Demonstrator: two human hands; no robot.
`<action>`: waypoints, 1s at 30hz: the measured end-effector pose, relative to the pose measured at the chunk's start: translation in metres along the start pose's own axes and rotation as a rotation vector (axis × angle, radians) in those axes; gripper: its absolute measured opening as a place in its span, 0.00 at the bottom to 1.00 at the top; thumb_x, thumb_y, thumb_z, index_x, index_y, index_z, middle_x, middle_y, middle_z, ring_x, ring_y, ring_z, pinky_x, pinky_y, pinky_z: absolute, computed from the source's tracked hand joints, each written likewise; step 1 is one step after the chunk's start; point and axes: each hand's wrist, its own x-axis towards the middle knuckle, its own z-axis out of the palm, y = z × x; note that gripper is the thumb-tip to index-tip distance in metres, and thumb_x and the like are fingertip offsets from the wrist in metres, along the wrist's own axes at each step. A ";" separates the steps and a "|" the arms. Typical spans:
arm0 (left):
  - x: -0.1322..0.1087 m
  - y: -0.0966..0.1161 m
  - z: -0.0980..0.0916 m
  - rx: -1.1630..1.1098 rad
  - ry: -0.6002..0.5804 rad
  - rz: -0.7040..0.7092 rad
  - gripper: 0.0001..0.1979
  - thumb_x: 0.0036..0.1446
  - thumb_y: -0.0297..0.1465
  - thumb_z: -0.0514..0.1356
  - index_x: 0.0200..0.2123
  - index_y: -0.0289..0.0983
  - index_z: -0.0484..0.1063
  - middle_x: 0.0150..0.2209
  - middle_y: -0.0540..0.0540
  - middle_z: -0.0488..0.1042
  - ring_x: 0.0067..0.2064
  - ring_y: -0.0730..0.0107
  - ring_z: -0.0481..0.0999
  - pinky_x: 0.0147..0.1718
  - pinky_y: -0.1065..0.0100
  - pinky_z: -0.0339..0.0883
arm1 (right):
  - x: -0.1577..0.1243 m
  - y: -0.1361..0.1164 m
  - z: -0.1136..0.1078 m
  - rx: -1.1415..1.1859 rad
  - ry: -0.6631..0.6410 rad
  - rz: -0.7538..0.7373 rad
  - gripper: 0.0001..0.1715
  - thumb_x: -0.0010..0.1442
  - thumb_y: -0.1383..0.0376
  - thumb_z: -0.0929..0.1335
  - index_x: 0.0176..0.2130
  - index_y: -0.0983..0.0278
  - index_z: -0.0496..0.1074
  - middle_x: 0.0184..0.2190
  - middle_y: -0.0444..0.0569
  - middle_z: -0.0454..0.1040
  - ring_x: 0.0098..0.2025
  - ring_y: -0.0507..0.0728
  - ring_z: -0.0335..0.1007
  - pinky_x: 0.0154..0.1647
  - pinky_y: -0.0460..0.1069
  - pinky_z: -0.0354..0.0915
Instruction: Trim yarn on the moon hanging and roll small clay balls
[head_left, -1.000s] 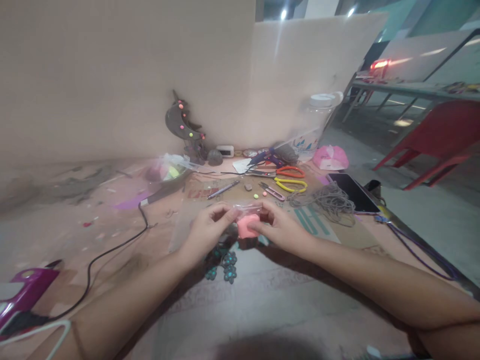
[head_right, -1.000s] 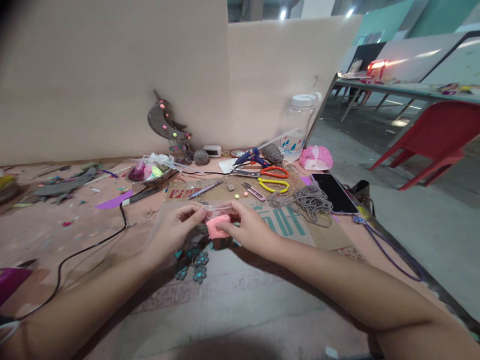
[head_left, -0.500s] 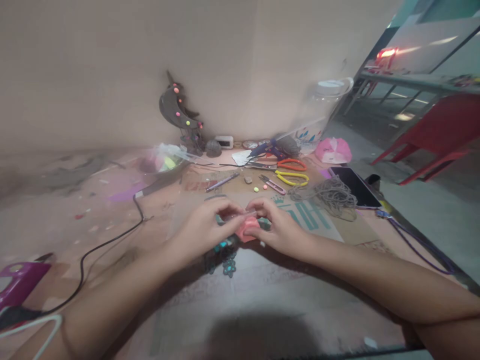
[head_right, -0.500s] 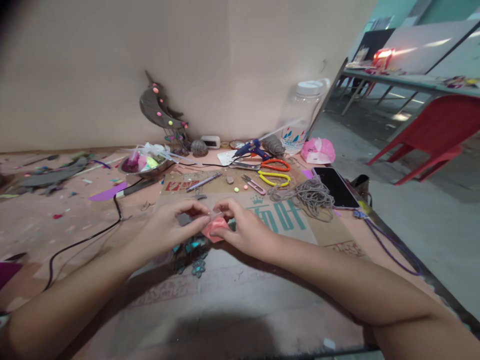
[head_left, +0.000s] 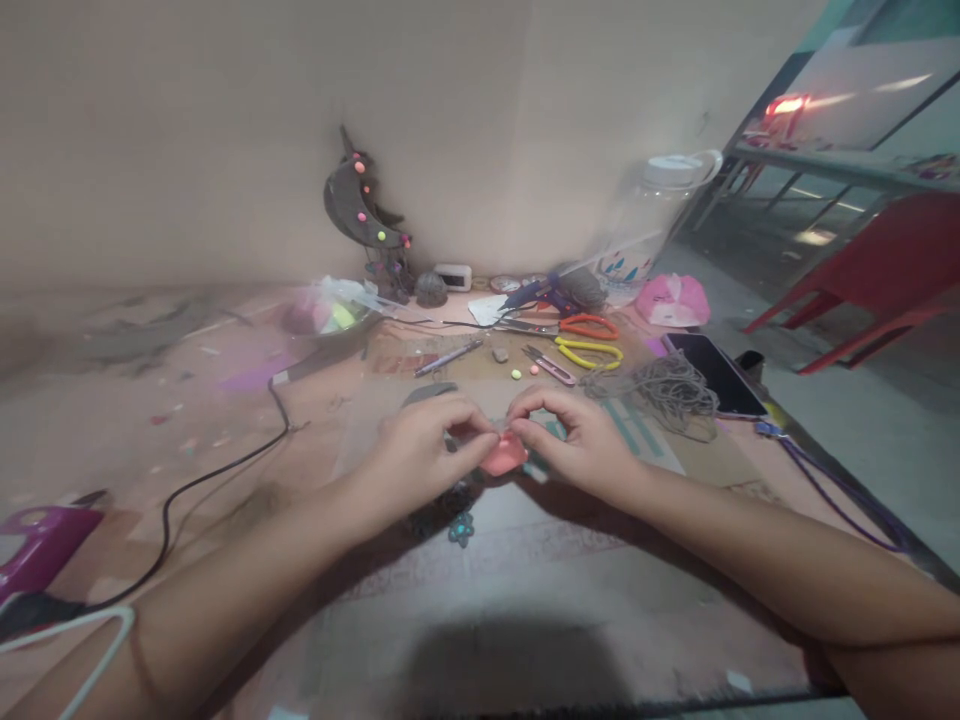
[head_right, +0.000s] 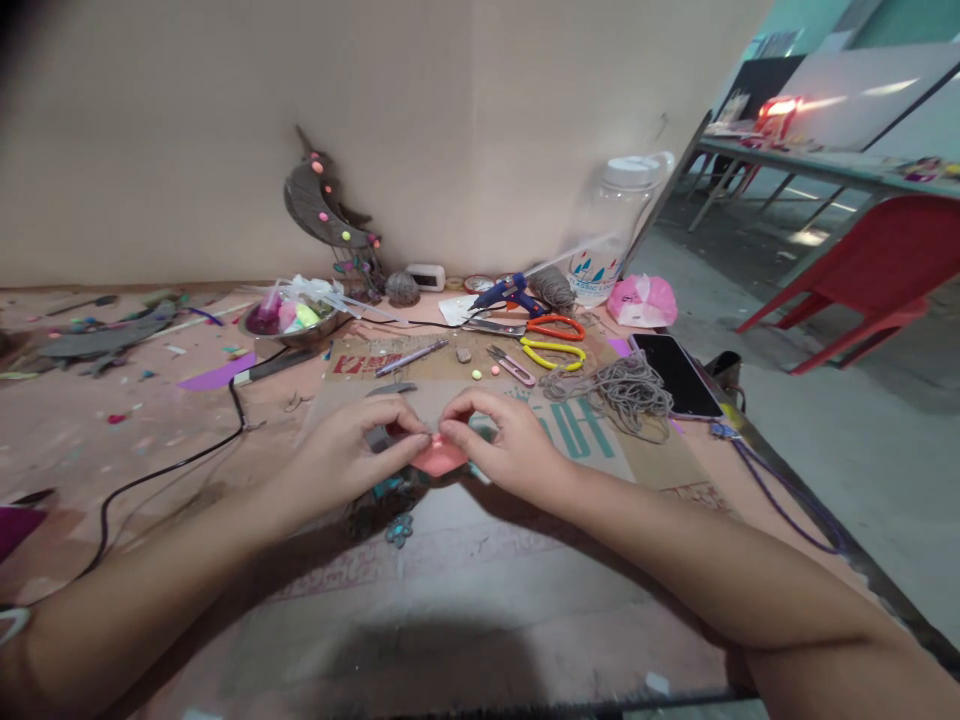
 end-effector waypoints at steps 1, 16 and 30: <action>0.000 0.001 0.000 -0.003 -0.005 -0.010 0.08 0.58 0.33 0.59 0.31 0.37 0.76 0.32 0.48 0.78 0.36 0.68 0.76 0.37 0.67 0.65 | 0.000 -0.001 0.000 -0.011 -0.001 -0.002 0.05 0.62 0.65 0.67 0.34 0.63 0.72 0.31 0.45 0.77 0.35 0.54 0.73 0.39 0.48 0.67; -0.003 -0.014 0.014 0.037 0.134 0.179 0.01 0.57 0.27 0.61 0.32 0.37 0.73 0.33 0.50 0.77 0.38 0.69 0.75 0.40 0.67 0.66 | -0.005 -0.003 0.006 -0.079 0.029 -0.161 0.05 0.66 0.67 0.67 0.35 0.62 0.71 0.32 0.46 0.76 0.36 0.54 0.72 0.39 0.49 0.66; -0.002 -0.014 0.010 0.065 0.106 0.196 0.03 0.61 0.29 0.60 0.34 0.38 0.73 0.34 0.49 0.76 0.39 0.67 0.74 0.41 0.65 0.65 | -0.003 -0.002 0.005 -0.074 0.099 -0.233 0.06 0.62 0.70 0.67 0.33 0.62 0.66 0.29 0.44 0.70 0.32 0.52 0.67 0.35 0.47 0.64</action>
